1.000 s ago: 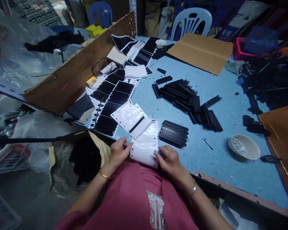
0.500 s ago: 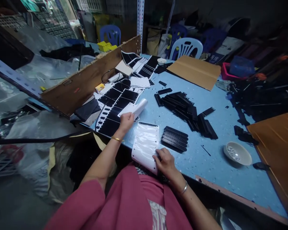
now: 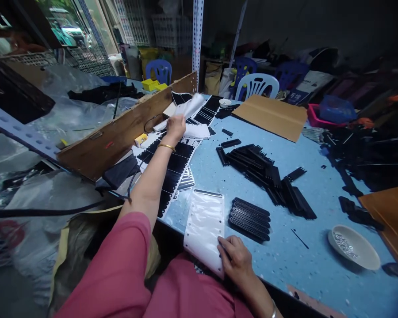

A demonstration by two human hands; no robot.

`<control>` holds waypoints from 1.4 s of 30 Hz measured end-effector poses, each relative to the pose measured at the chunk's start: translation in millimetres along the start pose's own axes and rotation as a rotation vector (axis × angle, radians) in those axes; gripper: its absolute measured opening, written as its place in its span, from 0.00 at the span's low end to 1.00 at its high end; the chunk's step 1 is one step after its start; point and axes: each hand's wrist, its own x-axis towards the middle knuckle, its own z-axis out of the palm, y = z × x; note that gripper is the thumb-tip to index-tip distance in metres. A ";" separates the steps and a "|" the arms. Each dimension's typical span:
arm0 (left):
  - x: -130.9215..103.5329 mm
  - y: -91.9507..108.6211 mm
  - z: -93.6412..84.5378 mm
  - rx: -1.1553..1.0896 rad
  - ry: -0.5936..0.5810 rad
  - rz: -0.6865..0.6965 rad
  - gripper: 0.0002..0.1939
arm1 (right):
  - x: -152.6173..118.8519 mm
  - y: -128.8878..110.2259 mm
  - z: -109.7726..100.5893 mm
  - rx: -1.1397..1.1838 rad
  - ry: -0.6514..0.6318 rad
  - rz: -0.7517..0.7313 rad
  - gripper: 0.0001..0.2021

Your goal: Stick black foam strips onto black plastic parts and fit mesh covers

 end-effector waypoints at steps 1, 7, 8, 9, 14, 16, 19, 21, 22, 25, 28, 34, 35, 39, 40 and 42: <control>-7.8 -1.0 9.9 0.011 -0.046 -0.038 0.10 | 0.8 -2.0 -2.0 -0.011 -0.013 -0.018 0.11; -127.1 8.5 38.1 -0.071 -0.173 -0.096 0.21 | -1.1 -12.1 -6.2 -0.110 -0.015 -0.112 0.08; -153.9 11.5 35.1 -0.095 -0.179 -0.108 0.19 | -1.8 -12.5 -5.6 -0.100 0.005 -0.123 0.08; -181.0 14.3 30.4 -0.118 -0.171 -0.128 0.18 | -2.2 -12.6 -5.3 -0.076 0.026 -0.132 0.08; -294.7 29.2 -4.0 -0.553 -0.112 -0.619 0.21 | 0.4 -13.8 -15.3 0.141 0.116 -0.105 0.13; -318.5 39.8 -16.9 -0.819 -0.139 -0.882 0.27 | 1.4 -18.4 -24.1 0.201 0.137 -0.125 0.17; -329.3 58.8 -29.7 -1.123 -0.286 -0.991 0.26 | -1.9 -29.6 -34.0 0.245 0.102 -0.180 0.23; -326.6 67.8 -32.8 -1.251 -0.353 -0.993 0.22 | -8.4 -36.2 -34.1 0.269 0.070 -0.213 0.26; -324.3 70.3 -32.9 -1.275 -0.352 -1.006 0.20 | -12.6 -38.3 -32.0 0.281 0.058 -0.229 0.27; -320.2 71.3 -28.9 -1.242 -0.319 -1.061 0.17 | -25.9 -39.9 -23.5 0.312 0.048 -0.292 0.31; -324.2 71.0 -23.8 -1.190 -0.381 -1.002 0.14 | -35.3 -41.3 -26.2 0.303 0.032 -0.330 0.27; -342.6 88.7 -26.6 -1.101 -0.417 -0.888 0.15 | -16.9 -48.7 -69.9 0.254 -0.090 -0.153 0.05; -345.5 94.6 -29.1 -1.098 -0.434 -0.876 0.15 | -9.1 -47.9 -73.8 0.251 -0.017 -0.126 0.04; -356.4 122.8 -42.7 -1.151 -0.543 -0.802 0.16 | 19.7 -40.4 -66.7 0.199 0.196 -0.064 0.10; -358.8 129.4 -46.5 -1.170 -0.570 -0.784 0.16 | 23.7 -39.1 -61.4 0.219 0.207 -0.043 0.10; -362.5 140.1 -53.5 -1.192 -0.615 -0.759 0.17 | 26.0 -39.1 -51.2 0.317 0.201 0.019 0.10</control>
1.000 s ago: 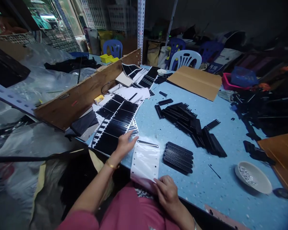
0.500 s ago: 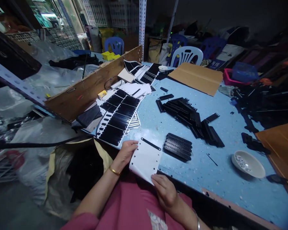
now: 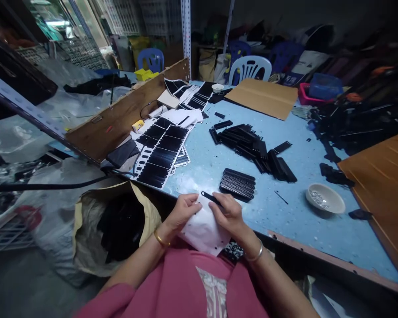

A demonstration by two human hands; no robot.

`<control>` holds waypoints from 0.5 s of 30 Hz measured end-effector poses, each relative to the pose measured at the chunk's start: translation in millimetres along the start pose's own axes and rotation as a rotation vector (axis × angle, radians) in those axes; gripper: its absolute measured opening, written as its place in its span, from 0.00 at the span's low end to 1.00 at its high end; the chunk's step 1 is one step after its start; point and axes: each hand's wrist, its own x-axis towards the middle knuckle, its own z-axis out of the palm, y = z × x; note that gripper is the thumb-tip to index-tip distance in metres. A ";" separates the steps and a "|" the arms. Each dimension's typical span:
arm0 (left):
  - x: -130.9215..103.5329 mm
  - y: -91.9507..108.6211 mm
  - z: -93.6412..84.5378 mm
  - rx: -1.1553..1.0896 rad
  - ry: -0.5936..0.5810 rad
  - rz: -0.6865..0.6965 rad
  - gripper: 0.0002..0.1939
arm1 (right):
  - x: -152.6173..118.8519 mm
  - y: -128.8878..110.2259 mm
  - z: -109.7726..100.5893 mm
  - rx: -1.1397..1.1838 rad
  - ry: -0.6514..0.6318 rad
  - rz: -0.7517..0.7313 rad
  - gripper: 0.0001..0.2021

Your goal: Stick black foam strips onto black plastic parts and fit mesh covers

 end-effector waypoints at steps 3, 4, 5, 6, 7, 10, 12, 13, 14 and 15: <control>-8.5 3.2 6.9 0.040 -0.034 -0.002 0.17 | -9.9 -3.2 7.6 0.165 -0.014 0.129 0.10; -9.6 3.7 8.3 0.062 -0.027 0.005 0.17 | -14.0 -5.7 7.9 0.200 -0.013 0.164 0.10; -9.9 3.8 9.6 0.082 -0.011 0.017 0.18 | -17.8 -8.3 7.4 0.225 -0.007 0.194 0.10; -9.4 3.5 10.8 0.097 0.006 0.028 0.20 | -20.9 -10.8 6.4 0.245 0.004 0.222 0.10; -8.5 2.8 12.1 0.102 0.021 0.036 0.21 | -23.2 -12.9 5.0 0.265 0.012 0.250 0.10; -3.6 -1.1 17.0 0.072 0.010 0.025 0.22 | -25.4 -16.9 0.0 0.356 0.005 0.351 0.11; 0.0 -3.7 20.7 0.049 -0.031 0.013 0.23 | -24.3 -18.8 -3.7 0.435 -0.030 0.451 0.11; 1.5 -4.5 22.5 0.042 -0.056 0.009 0.24 | -23.5 -20.0 -5.5 0.477 -0.051 0.511 0.11; 2.7 -4.9 24.1 0.039 -0.082 0.006 0.24 | -22.8 -21.5 -7.2 0.521 -0.069 0.574 0.12; 3.6 -4.9 25.3 0.036 -0.108 0.003 0.24 | -22.4 -23.0 -8.7 0.559 -0.068 0.634 0.13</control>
